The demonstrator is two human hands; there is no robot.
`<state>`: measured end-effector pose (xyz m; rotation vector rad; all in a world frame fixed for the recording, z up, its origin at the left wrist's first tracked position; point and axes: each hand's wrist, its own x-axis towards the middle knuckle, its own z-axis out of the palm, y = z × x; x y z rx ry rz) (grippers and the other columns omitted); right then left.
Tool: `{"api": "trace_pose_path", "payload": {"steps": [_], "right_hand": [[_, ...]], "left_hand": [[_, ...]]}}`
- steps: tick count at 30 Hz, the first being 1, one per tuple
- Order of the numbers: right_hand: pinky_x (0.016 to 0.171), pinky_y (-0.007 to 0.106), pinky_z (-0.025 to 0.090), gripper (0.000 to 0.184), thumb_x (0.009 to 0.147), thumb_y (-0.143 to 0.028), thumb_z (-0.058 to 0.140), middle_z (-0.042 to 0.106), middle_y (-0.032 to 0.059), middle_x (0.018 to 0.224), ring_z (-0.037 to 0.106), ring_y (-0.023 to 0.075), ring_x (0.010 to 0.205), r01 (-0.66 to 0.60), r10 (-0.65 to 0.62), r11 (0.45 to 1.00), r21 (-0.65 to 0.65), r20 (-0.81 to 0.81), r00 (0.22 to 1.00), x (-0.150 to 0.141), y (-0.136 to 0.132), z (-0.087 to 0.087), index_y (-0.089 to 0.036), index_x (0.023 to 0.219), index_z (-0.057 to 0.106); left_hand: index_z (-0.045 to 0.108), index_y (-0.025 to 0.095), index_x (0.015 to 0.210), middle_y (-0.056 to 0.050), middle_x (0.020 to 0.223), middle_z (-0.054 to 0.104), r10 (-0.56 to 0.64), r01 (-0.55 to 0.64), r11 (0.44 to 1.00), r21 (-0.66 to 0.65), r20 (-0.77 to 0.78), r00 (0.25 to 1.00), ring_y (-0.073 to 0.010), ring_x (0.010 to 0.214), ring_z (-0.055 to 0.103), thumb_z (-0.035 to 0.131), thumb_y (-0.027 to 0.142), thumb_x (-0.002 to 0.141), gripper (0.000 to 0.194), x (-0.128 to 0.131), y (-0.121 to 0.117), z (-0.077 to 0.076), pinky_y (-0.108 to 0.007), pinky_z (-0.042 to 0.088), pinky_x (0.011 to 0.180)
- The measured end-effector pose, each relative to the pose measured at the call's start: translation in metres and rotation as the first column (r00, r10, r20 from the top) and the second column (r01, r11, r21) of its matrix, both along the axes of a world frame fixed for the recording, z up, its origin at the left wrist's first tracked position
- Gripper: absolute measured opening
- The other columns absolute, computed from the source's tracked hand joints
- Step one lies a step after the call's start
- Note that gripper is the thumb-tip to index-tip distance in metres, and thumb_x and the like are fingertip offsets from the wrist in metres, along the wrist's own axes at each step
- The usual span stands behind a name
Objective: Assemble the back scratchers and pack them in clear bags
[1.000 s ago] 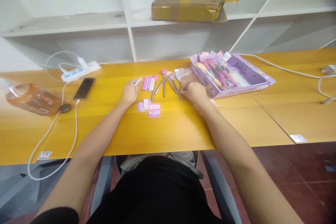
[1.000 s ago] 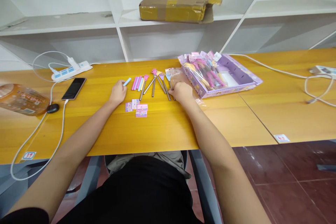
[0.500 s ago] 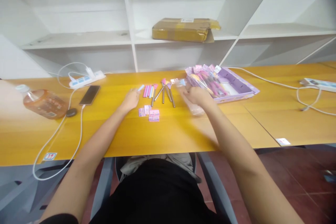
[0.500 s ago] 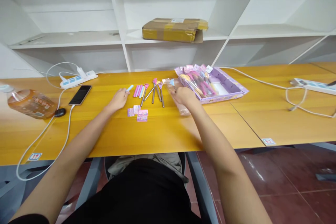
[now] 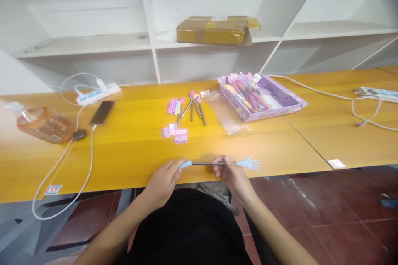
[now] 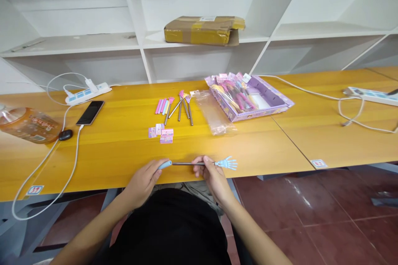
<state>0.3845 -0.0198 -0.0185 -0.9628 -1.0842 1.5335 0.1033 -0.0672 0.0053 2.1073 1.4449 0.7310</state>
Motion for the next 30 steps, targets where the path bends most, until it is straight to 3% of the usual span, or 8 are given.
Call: {"api": "trace_pose_path", "payload": {"steps": [7, 11, 18, 22, 25, 30], "right_hand": [[0.058, 0.031, 0.044, 0.040, 0.100, -0.059, 0.069, 0.064, 0.0020, 0.065, 0.054, 0.0178, 0.057, 0.149, -0.149, 0.989, 0.005, -0.064, 0.987, 0.008, 0.007, -0.002, -0.023, 0.084, 0.076], [0.061, 0.032, 0.046, 0.042, 0.102, -0.060, 0.066, 0.071, 0.0046, 0.072, 0.057, 0.0184, 0.060, 0.100, -0.100, 0.995, 0.027, -0.012, 0.995, 0.007, 0.004, -0.004, -0.022, 0.089, 0.079], [0.069, 0.038, 0.053, 0.051, 0.105, -0.069, 0.060, 0.077, 0.0067, 0.079, 0.062, 0.0219, 0.063, -0.020, 0.009, 0.996, 0.086, 0.124, 0.992, -0.006, -0.012, -0.002, -0.023, 0.097, 0.081], [0.066, 0.036, 0.052, 0.051, 0.104, -0.070, 0.062, 0.077, 0.0062, 0.077, 0.061, 0.0206, 0.060, -0.035, 0.016, 0.991, 0.131, 0.141, 0.990, -0.012, -0.016, -0.001, -0.023, 0.097, 0.082], [0.059, 0.035, 0.048, 0.051, 0.103, -0.070, 0.064, 0.074, 0.0050, 0.072, 0.057, 0.0190, 0.055, 0.028, -0.041, 0.990, 0.138, 0.096, 0.995, -0.015, -0.014, -0.002, -0.023, 0.092, 0.080], [0.048, 0.029, 0.034, 0.048, 0.105, -0.065, 0.062, 0.063, 0.0009, 0.064, 0.044, 0.0135, 0.047, 0.159, -0.163, 0.982, 0.098, 0.025, 0.986, -0.023, -0.009, 0.001, -0.023, 0.083, 0.074]], "left_hand": [[0.048, 0.035, 0.168, -0.004, 0.156, 0.071, -0.079, 0.085, 0.994, 0.063, -0.089, 0.993, -0.0244, 0.135, 0.074, 0.038, 0.034, 0.119, 0.050, -0.007, 0.013, -0.018, -0.042, 0.062, 0.111], [0.052, 0.029, 0.164, -0.009, 0.137, 0.080, -0.061, 0.063, 0.997, 0.037, -0.052, 0.997, -0.0247, 0.119, 0.079, 0.038, 0.034, 0.119, 0.048, -0.006, 0.012, -0.017, -0.041, 0.064, 0.104], [0.068, 0.027, 0.138, -0.010, 0.124, 0.077, -0.108, 0.109, 0.994, -0.016, 0.058, 0.992, -0.0252, 0.113, 0.073, 0.041, 0.032, 0.117, 0.034, -0.009, 0.012, -0.002, -0.041, 0.060, 0.101], [0.062, 0.032, 0.154, -0.008, 0.130, 0.078, -0.159, 0.159, 0.987, -0.014, -0.006, 0.987, -0.0248, 0.114, 0.075, 0.038, 0.036, 0.118, 0.043, -0.012, 0.010, -0.003, -0.039, 0.060, 0.102], [0.053, 0.038, 0.165, -0.005, 0.128, 0.080, -0.193, 0.193, 0.981, -0.009, -0.065, 0.979, -0.0236, 0.109, 0.077, 0.037, 0.037, 0.119, 0.048, -0.012, 0.010, -0.006, -0.037, 0.062, 0.097], [0.060, 0.034, 0.158, -0.004, 0.138, 0.079, -0.205, 0.206, 0.979, 0.007, -0.058, 0.977, -0.0233, 0.118, 0.078, 0.039, 0.035, 0.119, 0.044, -0.011, 0.011, -0.007, -0.037, 0.062, 0.102]]}}
